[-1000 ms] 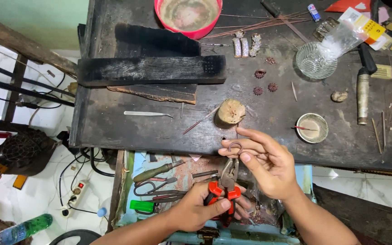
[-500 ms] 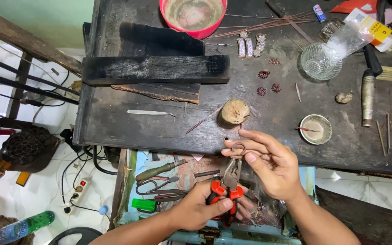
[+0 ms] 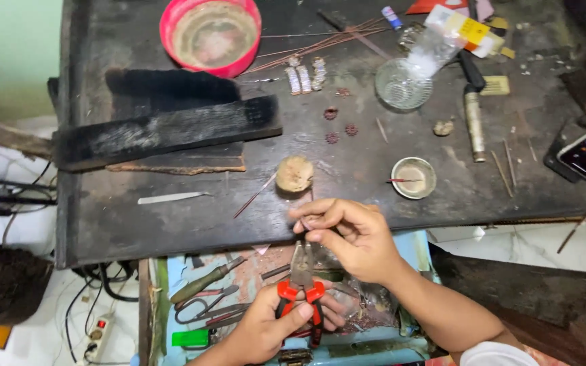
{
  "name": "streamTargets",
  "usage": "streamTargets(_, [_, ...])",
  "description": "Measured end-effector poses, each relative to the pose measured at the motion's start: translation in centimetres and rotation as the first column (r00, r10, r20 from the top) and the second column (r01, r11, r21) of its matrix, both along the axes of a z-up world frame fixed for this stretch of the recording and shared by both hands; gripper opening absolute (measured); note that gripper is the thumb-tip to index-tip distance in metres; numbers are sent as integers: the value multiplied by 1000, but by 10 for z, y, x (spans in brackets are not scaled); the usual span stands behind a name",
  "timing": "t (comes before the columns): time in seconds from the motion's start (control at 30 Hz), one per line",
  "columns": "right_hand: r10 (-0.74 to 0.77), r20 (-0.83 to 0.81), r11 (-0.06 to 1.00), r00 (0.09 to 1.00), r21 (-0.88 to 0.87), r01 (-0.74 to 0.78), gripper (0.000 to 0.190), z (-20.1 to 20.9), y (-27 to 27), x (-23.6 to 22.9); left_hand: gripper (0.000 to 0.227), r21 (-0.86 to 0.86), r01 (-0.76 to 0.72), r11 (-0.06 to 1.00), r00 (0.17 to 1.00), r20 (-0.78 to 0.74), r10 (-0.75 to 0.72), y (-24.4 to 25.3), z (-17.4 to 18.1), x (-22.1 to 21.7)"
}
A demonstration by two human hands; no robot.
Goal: Using pliers to bend and shape thin metal wire into small decorative components at a jewelry workshop.
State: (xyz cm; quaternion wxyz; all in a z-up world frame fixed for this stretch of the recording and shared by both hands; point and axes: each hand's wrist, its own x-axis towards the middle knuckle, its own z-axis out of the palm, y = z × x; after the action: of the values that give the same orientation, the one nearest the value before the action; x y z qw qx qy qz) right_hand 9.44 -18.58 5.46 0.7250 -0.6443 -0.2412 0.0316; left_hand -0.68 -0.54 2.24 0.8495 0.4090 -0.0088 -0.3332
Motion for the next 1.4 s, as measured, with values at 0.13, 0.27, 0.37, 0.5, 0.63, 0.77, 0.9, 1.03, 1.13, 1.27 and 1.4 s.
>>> streamTargets(0.13, [-38, -32, 999, 999, -23, 37, 44, -4, -3, 1, 53, 0, -37, 999, 998, -56, 37, 0, -3, -1])
streamTargets(0.27, [-204, 179, 956, 963, -176, 235, 21, 1, -1, 4, 53, -30, -52, 998, 997, -54, 50, -1, -9, -2])
streamTargets(0.37, [-269, 74, 945, 960, -171, 278, 16, 0, 1, 1, 49, -10, -34, 999, 999, -25, 34, -1, -12, -3])
streamTargets(0.5, [-226, -69, 971, 972, -93, 220, 16, 1, 2, 0, 49, -10, -46, 999, 999, 4, 46, -1, -16, -3])
streamTargets(0.63, [-161, -84, 987, 983, -42, 158, 24, 2, 2, 0, 51, -17, -74, 997, 997, -7, 74, -1, -16, -3])
streamTargets(0.77, [-63, -69, 998, 996, -14, 62, 34, 9, 1, 0, 53, -3, -64, 998, 998, -5, 64, 0, -13, -2])
streamTargets(0.9, [-11, -48, 1000, 999, 2, 11, 33, 10, 1, -2, 49, 22, -38, 999, 999, 3, 38, -1, -9, 0])
streamTargets(1.03, [4, -57, 1000, 998, 21, -2, 29, 9, 1, -2, 52, -17, -70, 997, 997, 21, 70, -1, -12, -2])
streamTargets(1.13, [-8, -31, 1000, 999, 12, 8, 29, 9, 0, -1, 50, -17, -68, 998, 997, 31, 68, 0, -15, -4])
streamTargets(1.27, [-60, 19, 998, 998, 17, 60, 30, 4, -3, 5, 53, -5, -56, 998, 998, 8, 56, 1, -15, -4])
streamTargets(1.4, [-428, 313, 894, 848, 7, 448, 31, 6, -23, 32, 47, -56, -36, 998, 993, 111, 42, 1, -16, -3])
